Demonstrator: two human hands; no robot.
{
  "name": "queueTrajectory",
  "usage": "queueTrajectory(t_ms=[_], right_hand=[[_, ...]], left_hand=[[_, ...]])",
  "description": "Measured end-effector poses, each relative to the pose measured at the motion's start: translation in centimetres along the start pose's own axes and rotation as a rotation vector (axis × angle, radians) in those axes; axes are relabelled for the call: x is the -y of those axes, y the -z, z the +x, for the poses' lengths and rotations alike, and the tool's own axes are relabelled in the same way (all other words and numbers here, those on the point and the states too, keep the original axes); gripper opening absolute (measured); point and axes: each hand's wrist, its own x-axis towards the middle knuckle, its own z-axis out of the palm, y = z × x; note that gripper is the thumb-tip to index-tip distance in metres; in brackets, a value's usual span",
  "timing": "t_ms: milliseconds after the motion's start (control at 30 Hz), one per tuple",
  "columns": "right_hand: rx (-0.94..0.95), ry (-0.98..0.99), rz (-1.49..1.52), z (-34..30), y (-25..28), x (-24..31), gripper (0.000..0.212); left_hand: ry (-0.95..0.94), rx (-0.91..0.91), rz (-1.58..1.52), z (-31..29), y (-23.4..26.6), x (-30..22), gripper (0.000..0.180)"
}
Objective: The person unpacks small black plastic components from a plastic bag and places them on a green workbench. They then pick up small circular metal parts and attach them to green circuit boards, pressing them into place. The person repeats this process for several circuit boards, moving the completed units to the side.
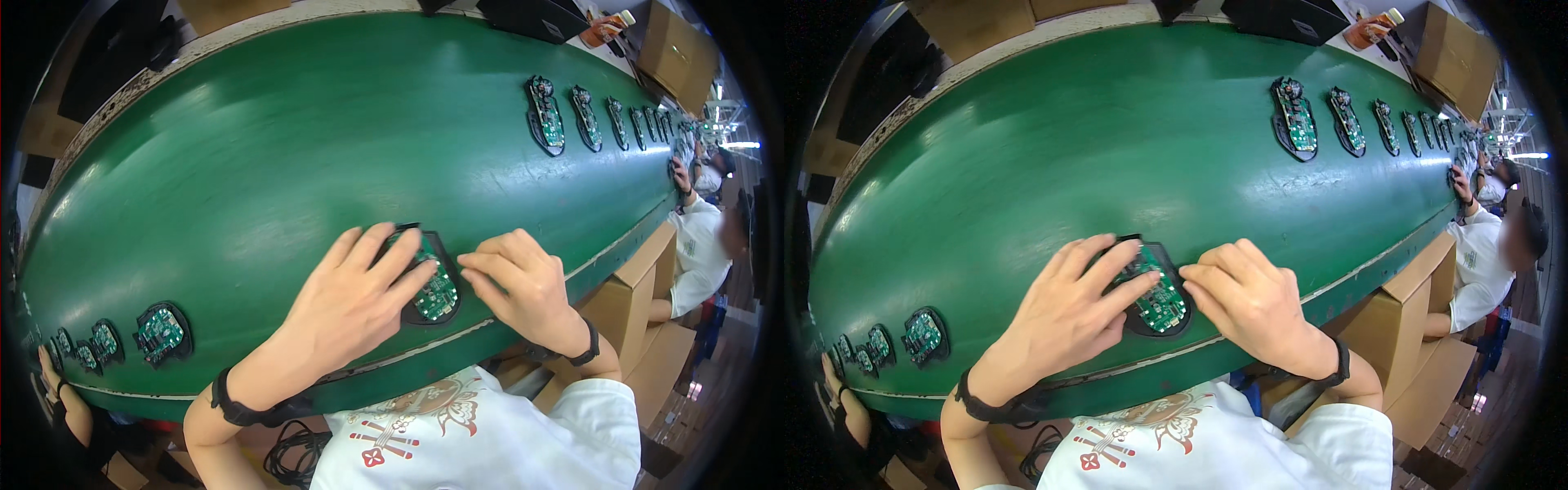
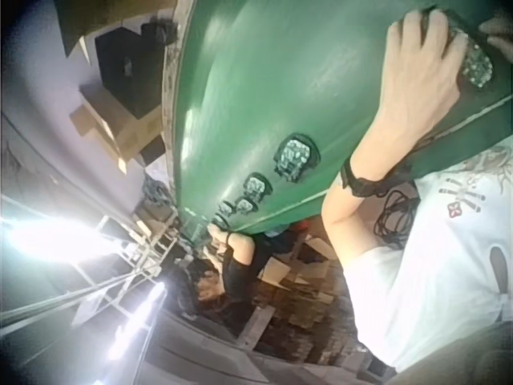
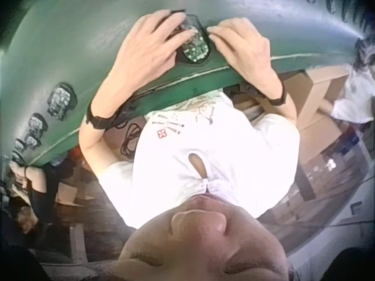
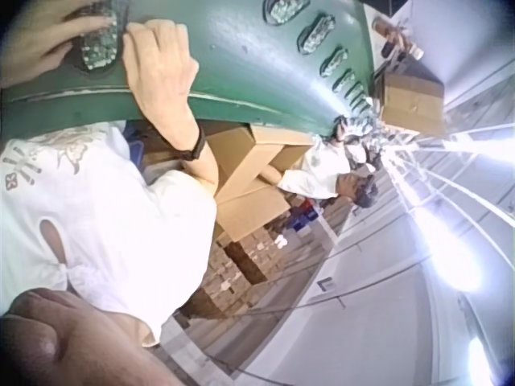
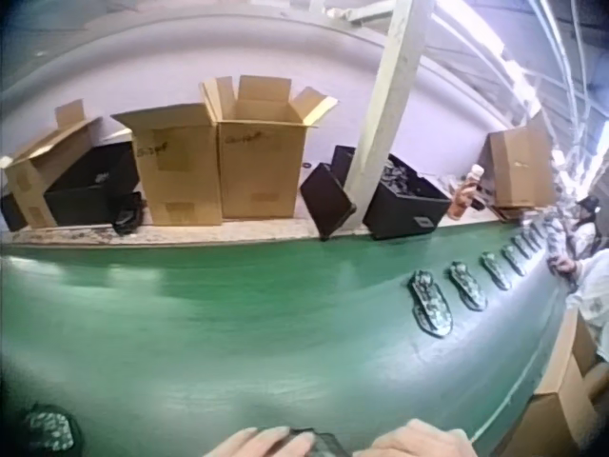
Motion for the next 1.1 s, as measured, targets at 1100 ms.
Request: queueTrajectory(t_ms=[1100], right_hand=[[0.050,0.014,0.241,-0.1,-2.6,0.6,0.019]], left_hand=[[0.029,-0.042,0.130,-2.1,-0.1,0.3,0.046]])
